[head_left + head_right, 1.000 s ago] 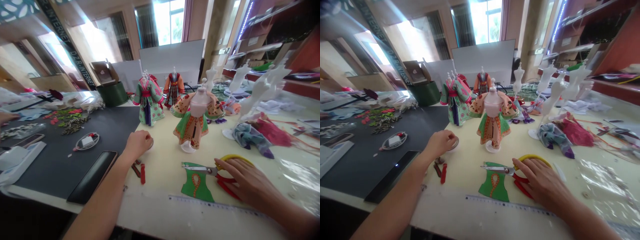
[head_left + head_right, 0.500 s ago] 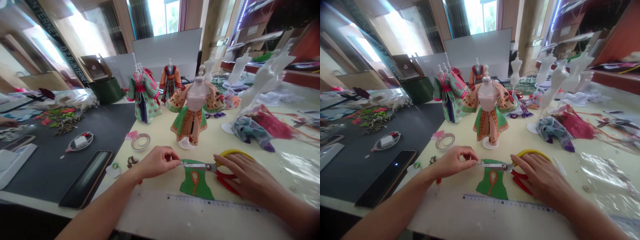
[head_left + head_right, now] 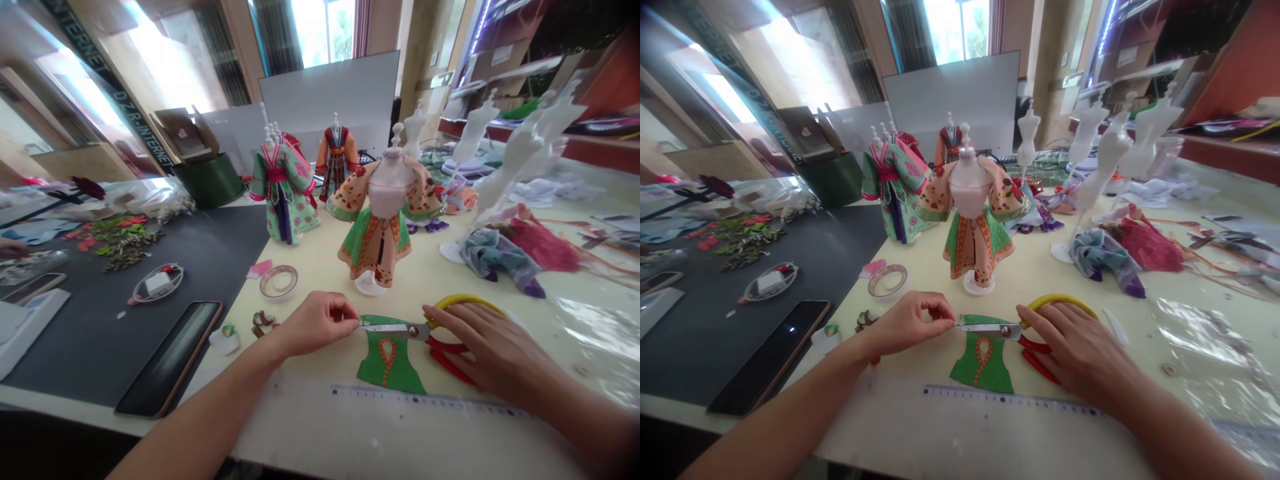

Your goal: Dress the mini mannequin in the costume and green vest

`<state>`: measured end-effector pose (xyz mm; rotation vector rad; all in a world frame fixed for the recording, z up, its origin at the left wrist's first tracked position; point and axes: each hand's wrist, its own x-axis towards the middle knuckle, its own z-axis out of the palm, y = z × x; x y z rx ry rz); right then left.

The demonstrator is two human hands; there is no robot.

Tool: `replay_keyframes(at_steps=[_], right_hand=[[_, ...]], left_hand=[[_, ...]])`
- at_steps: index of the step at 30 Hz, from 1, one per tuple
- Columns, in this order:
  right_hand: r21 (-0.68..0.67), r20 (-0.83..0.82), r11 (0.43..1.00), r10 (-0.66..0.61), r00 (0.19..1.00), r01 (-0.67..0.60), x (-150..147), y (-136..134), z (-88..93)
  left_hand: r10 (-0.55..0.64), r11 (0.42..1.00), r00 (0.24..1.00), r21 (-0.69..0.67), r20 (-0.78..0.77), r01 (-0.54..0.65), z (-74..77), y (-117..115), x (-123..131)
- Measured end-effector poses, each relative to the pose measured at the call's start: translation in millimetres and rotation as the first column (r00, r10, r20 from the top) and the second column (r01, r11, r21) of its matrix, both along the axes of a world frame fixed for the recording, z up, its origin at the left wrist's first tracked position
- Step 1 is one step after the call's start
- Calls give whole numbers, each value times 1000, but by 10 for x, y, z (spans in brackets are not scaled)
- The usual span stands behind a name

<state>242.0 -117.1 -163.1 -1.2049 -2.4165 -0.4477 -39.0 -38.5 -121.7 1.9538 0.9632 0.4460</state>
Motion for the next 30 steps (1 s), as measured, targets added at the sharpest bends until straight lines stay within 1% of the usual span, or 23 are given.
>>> replay_keyframes(at_steps=[4,8,11,15,17,19,22,26,30], right_hand=[[-6,-5,1000,-4,1000,4,-5,-4,3],[9,-30,1000,-6,1000,7,-14,-10,16],[10,-31,1000,-9,999,9,-5,-17,28],[12,-17,999,-31,999,31,39,-33,40],[13,-8,998,-58,998,58,68,-41,45],[7,-4,996,-89,996,89,98,-45,46],[-18,-7,992,-128,992,127,139,-41,38],[-48,-6,985,-168,986,167,182,-25,9],[-45,-13,983,-180,984,179,213,-17,-19]], left_hand=[[5,1000,1000,-4,19,-5,1,-15,17],[44,999,997,-13,61,-44,10,-29,41],[105,994,990,-42,93,-101,1,-17,49],[219,974,961,-88,166,-207,-35,37,35],[236,971,958,-86,163,-225,-64,64,34],[209,978,970,-43,122,-205,-99,82,43],[156,985,987,71,47,-159,-155,87,71],[112,969,993,225,-20,-105,-215,77,111],[66,956,995,290,-78,-41,-247,75,149]])
